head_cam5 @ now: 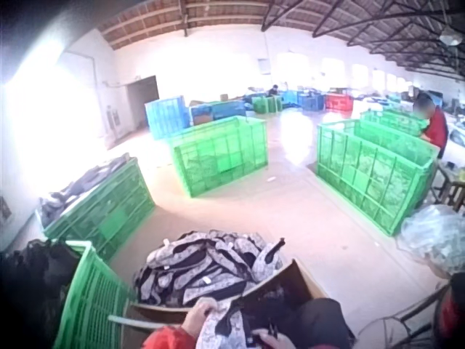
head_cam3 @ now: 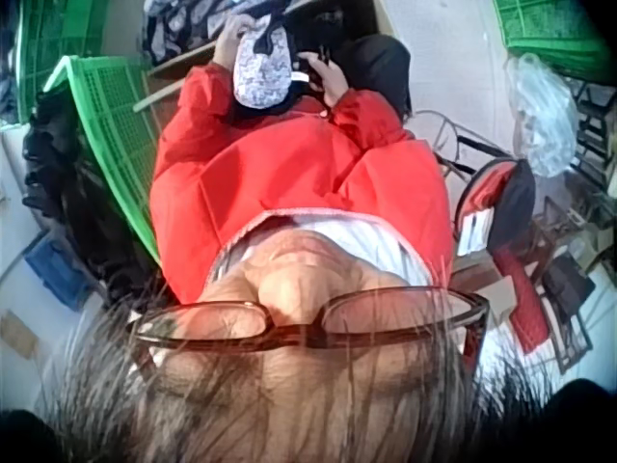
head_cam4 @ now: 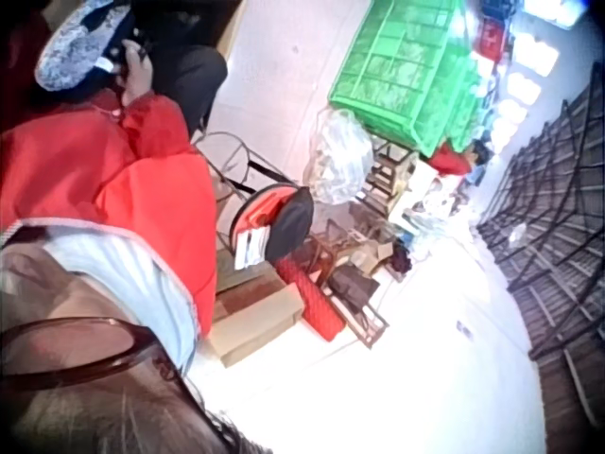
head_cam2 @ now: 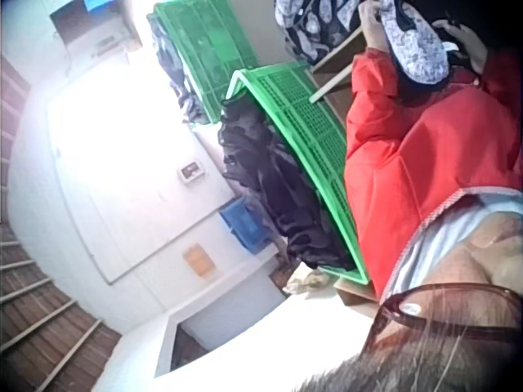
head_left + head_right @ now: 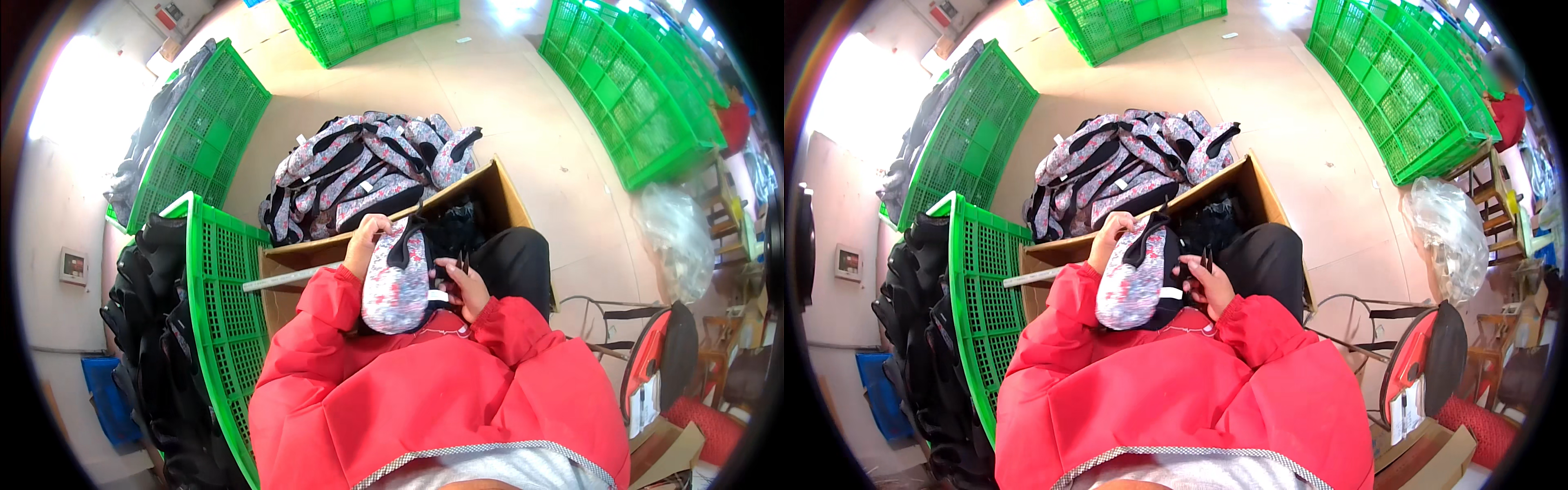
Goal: The person sits on the floor and uses small scissors to trim loose threads and fabric edges from the straps of patterned slippers. They handle the slippers one at a time, picking them from a cardboard box, trimming the excess material, and placing them back into the box.
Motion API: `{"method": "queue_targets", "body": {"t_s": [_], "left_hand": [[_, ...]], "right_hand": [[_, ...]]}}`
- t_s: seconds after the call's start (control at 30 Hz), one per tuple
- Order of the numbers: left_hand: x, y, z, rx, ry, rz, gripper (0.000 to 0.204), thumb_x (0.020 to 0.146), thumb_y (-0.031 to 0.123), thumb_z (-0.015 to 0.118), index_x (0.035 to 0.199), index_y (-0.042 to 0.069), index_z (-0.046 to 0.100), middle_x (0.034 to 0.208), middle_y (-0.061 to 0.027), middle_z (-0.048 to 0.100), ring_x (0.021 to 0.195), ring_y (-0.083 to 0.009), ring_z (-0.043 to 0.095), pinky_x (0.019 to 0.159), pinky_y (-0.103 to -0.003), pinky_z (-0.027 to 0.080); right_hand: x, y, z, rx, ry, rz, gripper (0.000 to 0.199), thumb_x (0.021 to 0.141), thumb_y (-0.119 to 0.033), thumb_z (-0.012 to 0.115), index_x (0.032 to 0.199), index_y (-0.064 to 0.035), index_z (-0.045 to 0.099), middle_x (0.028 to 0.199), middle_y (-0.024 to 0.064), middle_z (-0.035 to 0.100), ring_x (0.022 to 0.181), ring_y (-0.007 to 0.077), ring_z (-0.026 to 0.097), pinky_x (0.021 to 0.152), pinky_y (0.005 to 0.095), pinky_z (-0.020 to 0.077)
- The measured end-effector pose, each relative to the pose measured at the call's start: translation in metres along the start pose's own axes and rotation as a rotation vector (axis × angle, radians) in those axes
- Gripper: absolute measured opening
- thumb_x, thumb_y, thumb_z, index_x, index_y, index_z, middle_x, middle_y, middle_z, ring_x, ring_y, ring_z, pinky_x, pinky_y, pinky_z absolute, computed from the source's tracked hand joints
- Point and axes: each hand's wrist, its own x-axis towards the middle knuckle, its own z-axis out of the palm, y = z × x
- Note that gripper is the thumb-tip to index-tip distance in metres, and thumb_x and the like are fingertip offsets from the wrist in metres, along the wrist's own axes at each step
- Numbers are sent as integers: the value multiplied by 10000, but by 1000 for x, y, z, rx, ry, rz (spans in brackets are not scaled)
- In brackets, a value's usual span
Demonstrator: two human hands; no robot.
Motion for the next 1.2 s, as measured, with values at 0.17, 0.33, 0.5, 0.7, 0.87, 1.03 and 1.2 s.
{"method": "queue_targets", "body": {"t_s": [0.17,0.33,0.5,0.7,0.87,1.03,1.2], "left_hand": [[-34,22,-6,-69,-91,45,281,735,-62,752,904,58,562,1039,-80,572,980,-186,589,779,-267,508],[-61,28,-14,-19,-228,70,239,708,-98,715,876,32,607,1043,-104,656,959,-245,657,821,-320,535],[-67,64,-25,-23,-379,-18,212,764,-118,641,933,5,673,1070,-121,695,963,-244,682,859,-314,529],[-56,94,-26,-177,-394,-406,272,849,-60,646,1116,-13,625,1064,-88,684,981,-160,661,898,-305,530],[-55,121,-10,81,-245,-271,276,786,34,728,1034,17,608,977,-82,680,917,-192,681,863,-316,545],[-65,128,7,365,-109,-210,268,739,75,750,943,49,578,882,-78,665,785,-249,683,726,-329,539],[-68,133,17,501,-42,-101,296,693,92,764,910,72,564,823,-65,630,778,-270,647,690,-368,504]], "right_hand": [[-14,9,16,-12,44,-8,374,979,-247,604,1312,-93,529,1036,34,649,719,74,584,472,173,325],[-24,17,21,-42,2,-60,282,918,-153,682,1178,-111,580,869,6,635,653,69,563,457,180,297],[-33,20,21,-102,25,-88,320,855,-68,734,1121,-123,565,782,3,606,597,72,517,448,190,301],[-32,21,16,-140,22,-49,352,852,-50,736,1145,-124,555,747,1,583,583,68,498,446,190,295],[-31,20,17,-118,34,-68,353,842,-46,741,1141,-117,565,722,-2,565,577,63,503,465,200,332],[-27,24,13,-254,-5,-205,269,883,-55,703,1122,-82,584,806,-4,620,647,48,536,583,196,417],[-35,11,21,-368,6,-327,171,916,-65,676,1077,-47,622,909,-27,635,769,27,563,683,186,456]]}}
